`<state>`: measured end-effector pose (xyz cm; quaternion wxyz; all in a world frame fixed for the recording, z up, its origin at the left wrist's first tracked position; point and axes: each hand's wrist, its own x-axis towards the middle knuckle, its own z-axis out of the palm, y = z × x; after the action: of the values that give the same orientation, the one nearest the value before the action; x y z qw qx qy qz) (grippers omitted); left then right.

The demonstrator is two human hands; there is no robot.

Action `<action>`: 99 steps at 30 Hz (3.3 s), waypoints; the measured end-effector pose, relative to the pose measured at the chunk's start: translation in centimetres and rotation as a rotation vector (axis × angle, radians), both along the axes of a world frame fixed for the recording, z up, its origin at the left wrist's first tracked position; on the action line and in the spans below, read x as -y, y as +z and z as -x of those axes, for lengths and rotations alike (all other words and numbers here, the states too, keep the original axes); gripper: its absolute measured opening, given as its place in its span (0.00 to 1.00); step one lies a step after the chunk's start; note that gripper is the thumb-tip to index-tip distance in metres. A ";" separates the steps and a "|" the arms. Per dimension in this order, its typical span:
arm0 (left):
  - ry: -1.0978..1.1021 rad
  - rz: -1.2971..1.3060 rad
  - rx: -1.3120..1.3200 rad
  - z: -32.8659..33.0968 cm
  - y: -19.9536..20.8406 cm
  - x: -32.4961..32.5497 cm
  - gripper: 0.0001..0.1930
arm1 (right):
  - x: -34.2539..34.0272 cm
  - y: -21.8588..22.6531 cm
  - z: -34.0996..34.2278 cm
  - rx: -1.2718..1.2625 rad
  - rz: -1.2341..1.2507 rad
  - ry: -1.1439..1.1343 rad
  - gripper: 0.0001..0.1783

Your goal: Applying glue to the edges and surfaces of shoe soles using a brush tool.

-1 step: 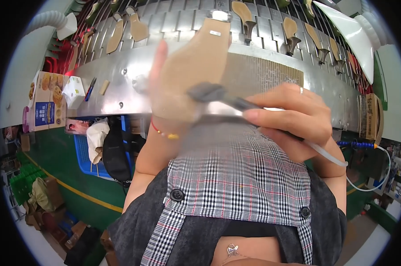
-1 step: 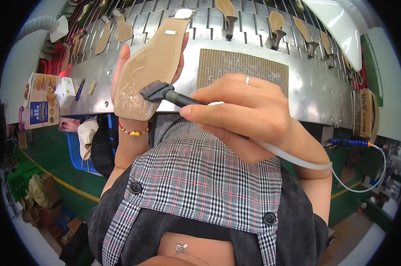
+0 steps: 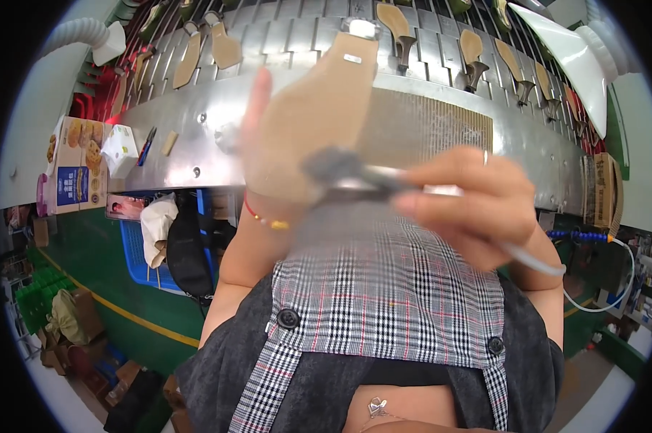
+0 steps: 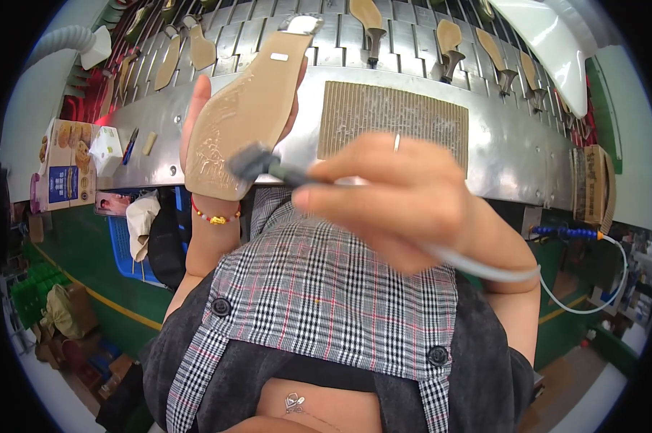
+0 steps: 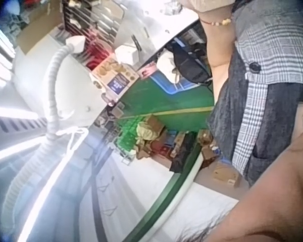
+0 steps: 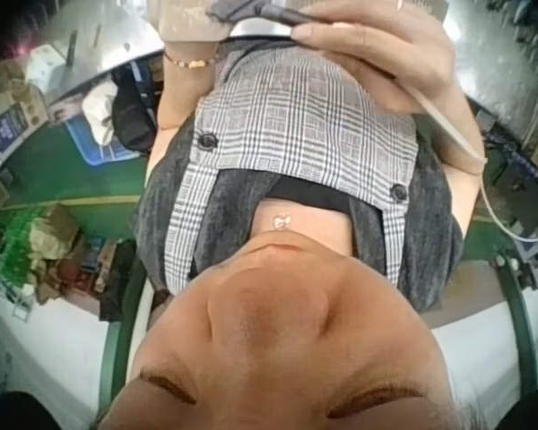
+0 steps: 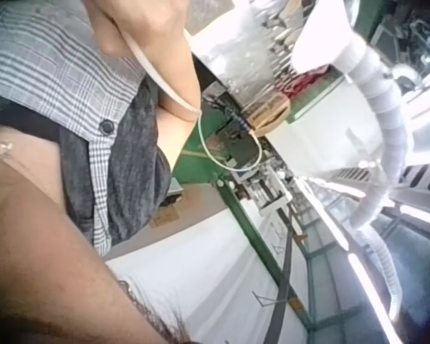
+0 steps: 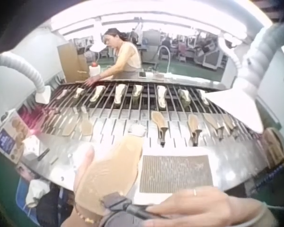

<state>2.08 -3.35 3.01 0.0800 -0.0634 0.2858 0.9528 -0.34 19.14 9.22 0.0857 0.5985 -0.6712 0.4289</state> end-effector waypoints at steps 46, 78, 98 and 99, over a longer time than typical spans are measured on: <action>-0.338 -0.582 -0.114 -4.4 -1.2 3.0 0.55 | -4.7 3.9 3.8 0.174 -0.119 -0.018 0.12; 0.537 1.791 -0.724 -1.3 -4.3 -0.9 0.32 | 0.8 -0.4 -0.1 0.032 0.070 -0.155 0.15; 0.359 1.450 -0.455 -1.8 -1.2 0.2 0.15 | 0.0 0.9 1.7 0.197 -0.088 -0.033 0.10; 0.360 1.450 -0.456 -1.8 -1.3 0.2 0.15 | -0.2 1.2 1.7 0.196 -0.088 -0.033 0.10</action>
<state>3.90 -3.55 1.73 -0.1980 0.0520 0.8319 0.5158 -2.01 19.36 10.44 0.0001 0.5457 -0.7043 0.4540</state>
